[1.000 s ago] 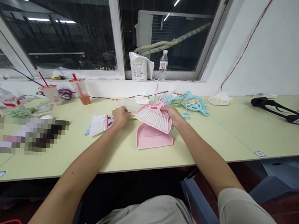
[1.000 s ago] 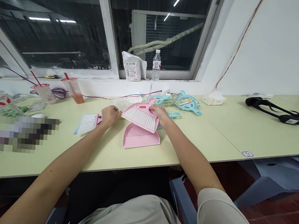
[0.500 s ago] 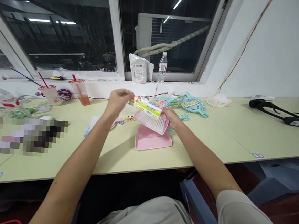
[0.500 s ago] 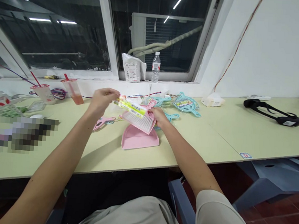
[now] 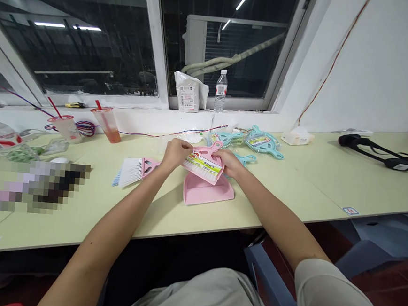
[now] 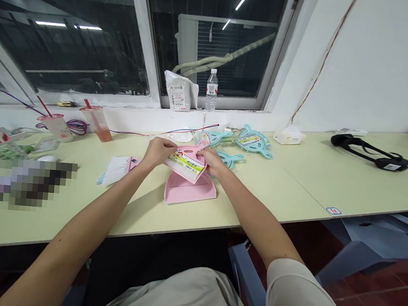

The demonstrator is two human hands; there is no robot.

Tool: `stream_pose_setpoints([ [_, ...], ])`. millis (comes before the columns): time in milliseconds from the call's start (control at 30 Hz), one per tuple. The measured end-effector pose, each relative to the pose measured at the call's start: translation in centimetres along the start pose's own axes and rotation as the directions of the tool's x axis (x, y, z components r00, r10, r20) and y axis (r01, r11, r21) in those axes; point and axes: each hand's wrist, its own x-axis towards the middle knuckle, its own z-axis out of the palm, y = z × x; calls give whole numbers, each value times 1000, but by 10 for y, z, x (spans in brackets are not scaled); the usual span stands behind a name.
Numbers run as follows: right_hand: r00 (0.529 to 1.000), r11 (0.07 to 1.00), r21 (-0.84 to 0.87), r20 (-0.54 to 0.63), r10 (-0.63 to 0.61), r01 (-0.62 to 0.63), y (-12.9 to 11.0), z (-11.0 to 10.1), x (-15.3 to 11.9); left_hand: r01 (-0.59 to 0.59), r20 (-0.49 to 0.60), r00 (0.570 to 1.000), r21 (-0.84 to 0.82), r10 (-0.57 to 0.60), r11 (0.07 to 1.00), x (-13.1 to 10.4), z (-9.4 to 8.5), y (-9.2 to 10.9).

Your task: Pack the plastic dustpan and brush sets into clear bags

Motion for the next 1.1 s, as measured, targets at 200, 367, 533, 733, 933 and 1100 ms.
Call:
stream_pose_setpoints([
  [200, 1000, 1000, 4, 20, 16, -16, 1, 1, -1, -3, -18, 1000, 3, 3, 1000, 1, 0, -8],
  [367, 999, 998, 56, -19, 26, -25, -3, 5, -5, -49, -145, 987, 109, 65, 993, 3, -3, -16],
  [533, 995, 989, 148, -98, 35, -20, -5, 14, -10, 312, -25, 940, -340, -340, 887, 3, -13, -22],
  [733, 997, 973, 226, -76, -26, 42, 2, 40, -8, 547, 244, 800, -669, -548, 502, -3, -37, -32],
  [933, 992, 969, 238, -123, -37, 66, 11, 72, 5, 578, 456, 814, -693, -359, 430, -7, -45, -35],
  [1100, 999, 972, 231, 8, -37, 35, -3, 77, 26, 585, 423, 800, -710, -427, 393, 8, -62, -55],
])
